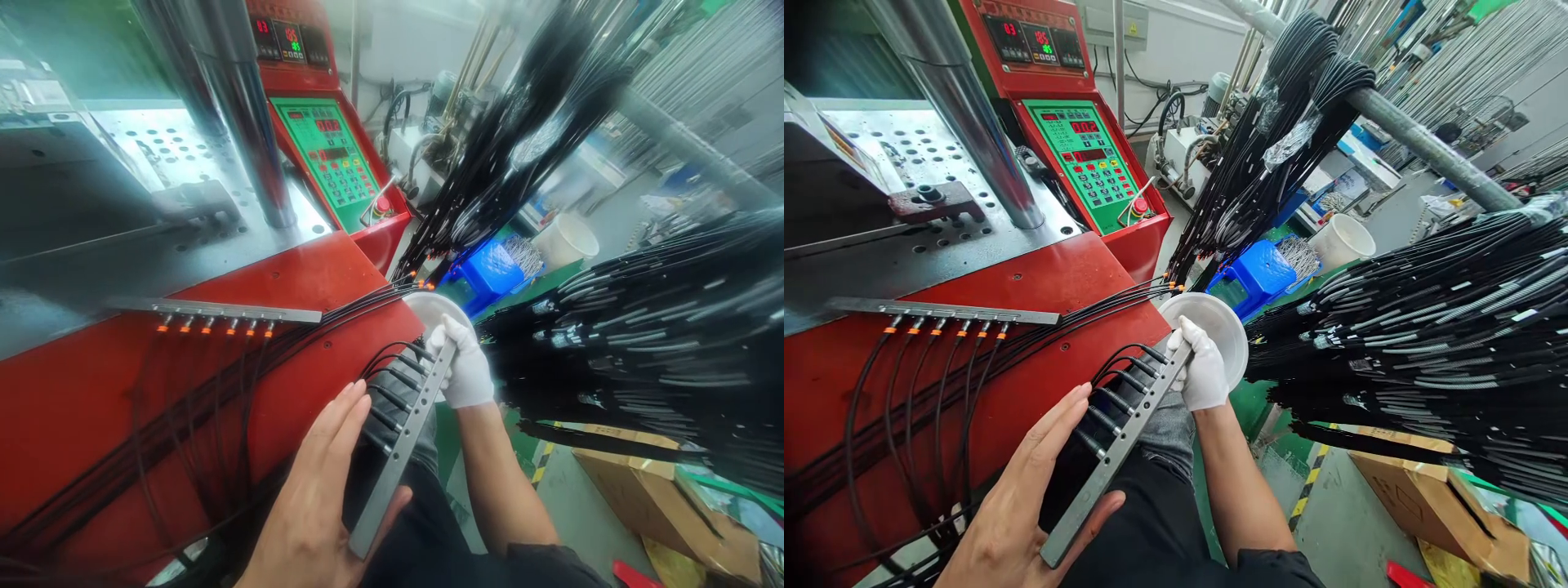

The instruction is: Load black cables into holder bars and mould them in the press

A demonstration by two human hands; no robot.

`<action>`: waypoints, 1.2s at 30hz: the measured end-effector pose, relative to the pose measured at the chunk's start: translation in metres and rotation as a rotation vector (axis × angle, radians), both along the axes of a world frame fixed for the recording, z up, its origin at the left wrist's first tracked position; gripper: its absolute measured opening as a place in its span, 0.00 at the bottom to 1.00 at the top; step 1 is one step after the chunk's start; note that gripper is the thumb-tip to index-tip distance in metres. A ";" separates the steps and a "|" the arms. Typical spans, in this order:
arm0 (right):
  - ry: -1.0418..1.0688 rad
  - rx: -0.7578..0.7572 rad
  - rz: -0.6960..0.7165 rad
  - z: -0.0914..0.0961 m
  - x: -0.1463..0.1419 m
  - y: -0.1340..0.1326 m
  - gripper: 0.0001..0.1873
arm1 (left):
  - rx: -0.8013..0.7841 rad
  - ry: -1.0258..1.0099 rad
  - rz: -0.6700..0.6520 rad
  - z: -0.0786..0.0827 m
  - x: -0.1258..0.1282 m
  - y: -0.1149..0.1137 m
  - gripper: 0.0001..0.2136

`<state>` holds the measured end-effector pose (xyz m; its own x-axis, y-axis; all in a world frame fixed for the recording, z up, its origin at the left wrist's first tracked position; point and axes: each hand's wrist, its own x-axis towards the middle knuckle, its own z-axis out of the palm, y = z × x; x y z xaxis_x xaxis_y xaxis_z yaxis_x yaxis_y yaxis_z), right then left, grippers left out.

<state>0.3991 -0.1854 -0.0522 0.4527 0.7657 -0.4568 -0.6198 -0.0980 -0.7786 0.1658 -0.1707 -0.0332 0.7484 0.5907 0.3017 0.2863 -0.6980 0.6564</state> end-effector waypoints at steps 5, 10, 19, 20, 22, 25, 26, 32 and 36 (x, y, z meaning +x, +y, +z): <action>-0.031 0.020 0.003 0.003 -0.001 -0.001 0.21 | 0.050 -0.008 -0.017 -0.005 -0.002 0.000 0.37; 0.017 0.031 -0.001 0.002 -0.001 0.001 0.21 | -0.042 0.014 0.024 -0.001 -0.003 -0.004 0.38; 0.152 -0.032 0.019 -0.007 0.000 0.002 0.23 | -0.110 0.018 0.064 0.010 0.004 -0.001 0.36; 0.168 -0.029 0.021 -0.008 0.001 0.001 0.23 | -0.109 0.018 0.062 0.010 0.005 0.000 0.36; 0.196 -0.022 0.023 -0.011 0.001 0.001 0.23 | -0.107 0.020 0.063 0.011 0.005 0.000 0.35; 0.213 -0.015 0.028 -0.013 0.002 0.001 0.23 | -0.110 0.025 0.067 0.011 0.006 0.001 0.36; 0.215 -0.015 0.030 -0.013 0.002 0.001 0.23 | -0.112 0.027 0.068 0.010 0.006 0.001 0.36; 0.236 0.016 0.046 -0.009 0.000 0.002 0.22 | 0.024 -0.034 -0.016 0.012 0.006 0.012 0.30; 0.149 0.038 0.147 0.000 0.001 -0.001 0.20 | 0.197 -0.151 -0.148 0.034 0.000 0.027 0.20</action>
